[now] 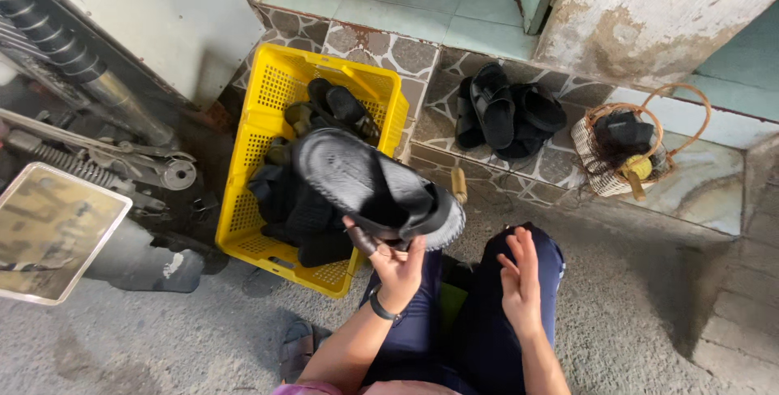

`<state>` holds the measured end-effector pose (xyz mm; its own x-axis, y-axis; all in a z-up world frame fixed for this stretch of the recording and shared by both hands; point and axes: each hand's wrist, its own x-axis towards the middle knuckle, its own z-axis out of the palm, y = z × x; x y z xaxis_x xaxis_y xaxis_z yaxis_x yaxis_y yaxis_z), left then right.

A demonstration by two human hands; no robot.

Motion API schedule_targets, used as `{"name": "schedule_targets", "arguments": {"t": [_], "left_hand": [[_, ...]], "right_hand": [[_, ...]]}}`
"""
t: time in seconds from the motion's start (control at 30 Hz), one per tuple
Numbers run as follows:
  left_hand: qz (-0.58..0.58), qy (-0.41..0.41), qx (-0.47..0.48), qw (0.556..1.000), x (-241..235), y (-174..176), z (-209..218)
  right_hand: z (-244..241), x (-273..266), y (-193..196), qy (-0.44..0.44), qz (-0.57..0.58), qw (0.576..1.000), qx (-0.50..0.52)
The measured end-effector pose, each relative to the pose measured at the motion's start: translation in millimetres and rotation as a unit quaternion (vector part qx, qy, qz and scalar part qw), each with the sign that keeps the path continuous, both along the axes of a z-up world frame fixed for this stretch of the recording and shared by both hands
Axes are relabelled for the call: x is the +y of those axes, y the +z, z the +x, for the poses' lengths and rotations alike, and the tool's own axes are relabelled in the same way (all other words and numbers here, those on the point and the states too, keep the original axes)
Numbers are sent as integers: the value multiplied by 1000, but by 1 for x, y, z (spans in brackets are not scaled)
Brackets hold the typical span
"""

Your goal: The person sits on a green plastic chair and sews a black slipper using a needle and thread. They repeatedly pull the thread through the slipper sole and adjust the slipper on their lap.

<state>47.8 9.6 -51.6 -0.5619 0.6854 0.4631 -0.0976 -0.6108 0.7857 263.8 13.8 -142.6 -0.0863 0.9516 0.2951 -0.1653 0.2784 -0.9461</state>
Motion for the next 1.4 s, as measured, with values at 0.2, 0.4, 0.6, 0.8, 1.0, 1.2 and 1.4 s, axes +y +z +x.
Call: {"name": "schedule_targets", "arguments": {"t": [0.2,0.4,0.6,0.8,1.0,1.2,1.4], "left_hand": [[-105,-157,-23,982,-18,33,24],[-320,-318,-332,828,-53,-63,41],[-379,-464,139,788,-65,-88,17],[-171,-115,598,775,-75,14,-1],[-65,-159,509,843,-87,-7,27],[-122,-229,541,800,-93,-29,30],[-140,-393,434,798,-90,11,-4]], "right_hand": [[27,-17,93,-141,137,933,-301],[74,-54,62,12,110,848,-518],[72,-83,75,61,79,791,-603],[49,-94,55,78,3,770,-633],[37,-86,67,76,4,780,-621],[37,-88,91,42,24,805,-592],[33,-76,106,108,49,780,-614]]}}
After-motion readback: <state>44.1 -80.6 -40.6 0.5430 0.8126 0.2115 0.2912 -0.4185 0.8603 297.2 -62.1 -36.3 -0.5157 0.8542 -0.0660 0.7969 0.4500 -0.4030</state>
